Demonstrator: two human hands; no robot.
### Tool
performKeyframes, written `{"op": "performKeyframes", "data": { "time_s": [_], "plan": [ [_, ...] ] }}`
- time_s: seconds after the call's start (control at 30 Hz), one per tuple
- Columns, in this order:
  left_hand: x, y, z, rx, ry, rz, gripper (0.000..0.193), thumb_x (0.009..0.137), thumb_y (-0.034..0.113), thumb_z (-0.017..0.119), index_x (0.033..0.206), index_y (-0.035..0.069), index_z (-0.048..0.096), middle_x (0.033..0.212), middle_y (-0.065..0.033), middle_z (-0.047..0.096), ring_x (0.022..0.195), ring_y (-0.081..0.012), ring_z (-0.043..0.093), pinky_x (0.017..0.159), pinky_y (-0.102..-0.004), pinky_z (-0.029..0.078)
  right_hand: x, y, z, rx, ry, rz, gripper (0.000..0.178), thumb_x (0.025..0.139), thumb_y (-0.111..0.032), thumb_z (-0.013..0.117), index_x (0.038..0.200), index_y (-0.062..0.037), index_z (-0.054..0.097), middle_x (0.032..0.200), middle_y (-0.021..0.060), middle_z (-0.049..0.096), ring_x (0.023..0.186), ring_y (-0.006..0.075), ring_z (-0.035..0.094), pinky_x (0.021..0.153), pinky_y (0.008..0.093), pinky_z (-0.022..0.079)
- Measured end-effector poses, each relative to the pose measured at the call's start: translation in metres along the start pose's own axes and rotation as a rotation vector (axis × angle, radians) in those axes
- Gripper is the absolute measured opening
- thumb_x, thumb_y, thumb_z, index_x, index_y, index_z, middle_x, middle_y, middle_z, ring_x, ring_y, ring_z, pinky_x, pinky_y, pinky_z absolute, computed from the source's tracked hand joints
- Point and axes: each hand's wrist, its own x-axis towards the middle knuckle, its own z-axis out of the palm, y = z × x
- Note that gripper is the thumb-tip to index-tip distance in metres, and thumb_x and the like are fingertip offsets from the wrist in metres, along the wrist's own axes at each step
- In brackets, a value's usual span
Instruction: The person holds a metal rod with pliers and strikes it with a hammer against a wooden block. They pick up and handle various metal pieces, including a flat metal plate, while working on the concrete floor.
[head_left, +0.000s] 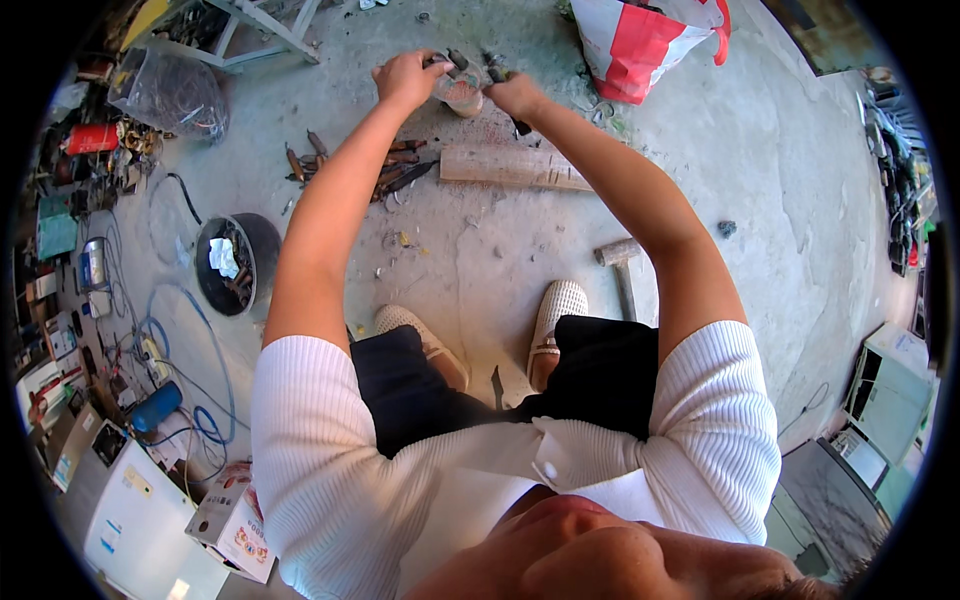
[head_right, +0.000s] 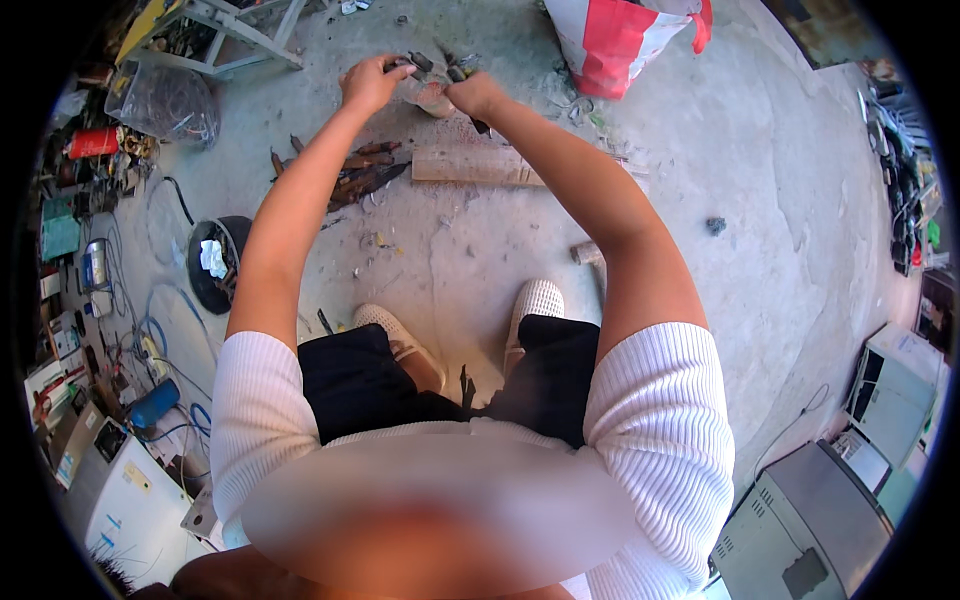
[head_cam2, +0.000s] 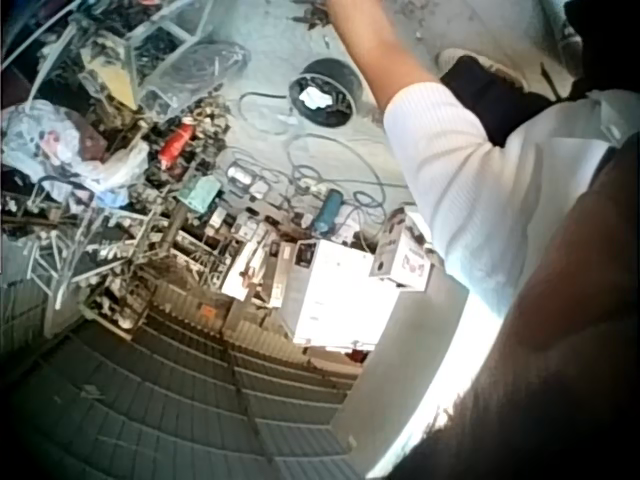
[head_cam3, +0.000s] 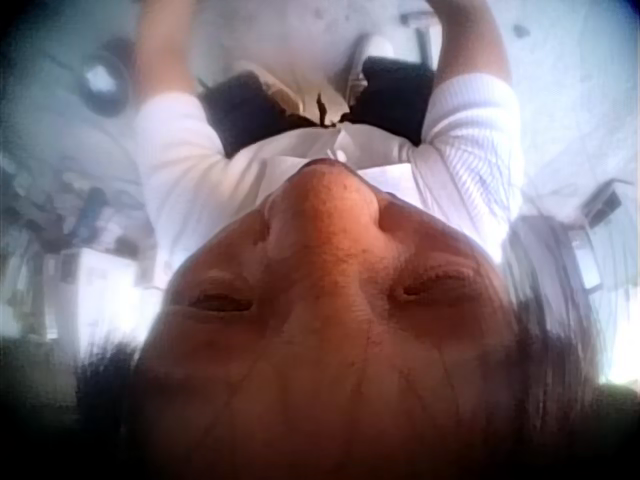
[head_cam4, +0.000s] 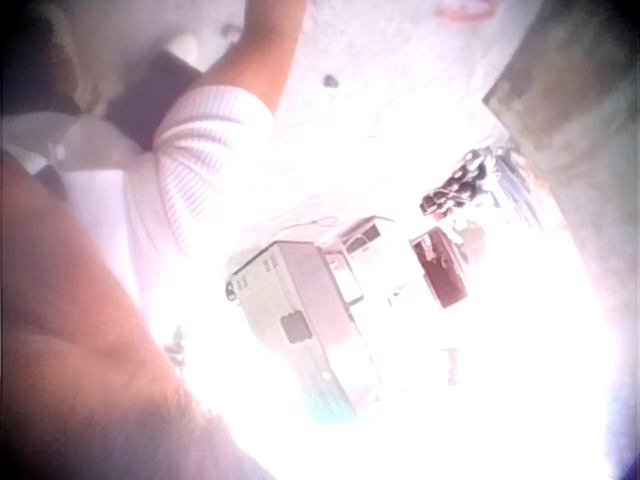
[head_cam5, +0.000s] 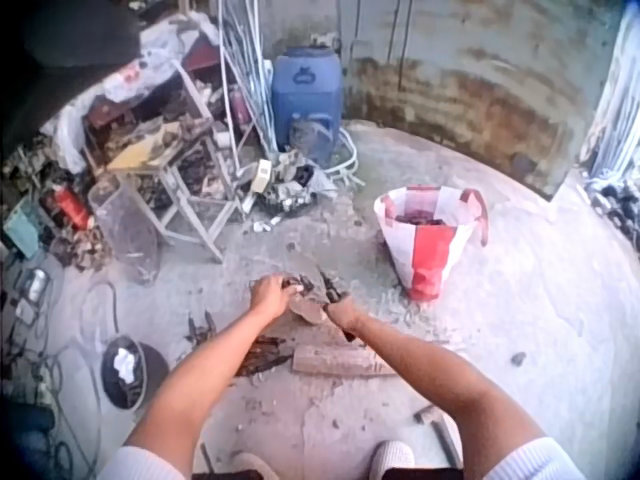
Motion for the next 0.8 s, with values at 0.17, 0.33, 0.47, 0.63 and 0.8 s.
{"op": "performKeyframes", "data": {
  "time_s": [0.17,0.33,0.47,0.63,0.8],
  "plan": [
    [0.001,-0.008,-0.002,0.070,0.038,0.073,0.038,0.082,0.051,0.063,0.106,0.023,0.070,0.095,-0.0059,0.069,0.094,-0.0264,0.062,0.090,-0.0450,0.035,-0.007,-0.010,-0.016,-0.271,-0.184,-0.095,0.062,0.078,-0.047,0.061,0.122,-0.0041,0.053,0.108,0.0229,0.064,0.101,0.0392,0.060,0.087,0.0382,0.047],
    [0.001,-0.009,-0.012,0.090,0.001,0.046,0.037,0.081,0.048,0.065,0.105,0.021,0.070,0.094,-0.0062,0.069,0.095,-0.0268,0.062,0.086,-0.0434,0.035,-0.017,-0.007,-0.024,-0.615,0.282,-0.254,0.057,0.075,-0.037,0.061,0.123,-0.0079,0.051,0.121,0.0158,0.055,0.118,0.0334,0.048,0.096,0.0530,0.032],
    [-0.004,-0.002,-0.013,0.192,-0.033,0.079,0.039,0.080,0.048,0.066,0.104,0.018,0.070,0.093,-0.0074,0.069,0.094,-0.0266,0.062,0.085,-0.0417,0.035,-0.004,0.004,-0.021,-0.725,0.362,-0.435,0.046,0.076,-0.029,0.059,0.116,-0.0079,0.055,0.113,0.0151,0.058,0.111,0.0318,0.052,0.092,0.0494,0.034],
    [-0.006,0.005,-0.019,0.180,-0.085,0.113,0.040,0.080,0.048,0.065,0.105,0.017,0.070,0.092,-0.0077,0.069,0.094,-0.0262,0.062,0.085,-0.0414,0.034,-0.004,0.005,-0.024,-0.774,0.454,-0.507,0.032,0.077,-0.022,0.057,0.106,-0.0083,0.060,0.105,0.0135,0.061,0.103,0.0311,0.057,0.088,0.0447,0.036],
    [-0.008,0.003,-0.017,0.132,-0.023,0.162,0.039,0.082,0.047,0.065,0.106,0.017,0.070,0.091,-0.0073,0.070,0.090,-0.0263,0.063,0.086,-0.0415,0.036,-0.010,0.001,-0.034,-0.724,0.345,-0.463,0.028,0.079,-0.024,0.056,0.102,-0.0100,0.062,0.099,0.0140,0.065,0.096,0.0314,0.063,0.082,0.0422,0.045]
  ]
}}
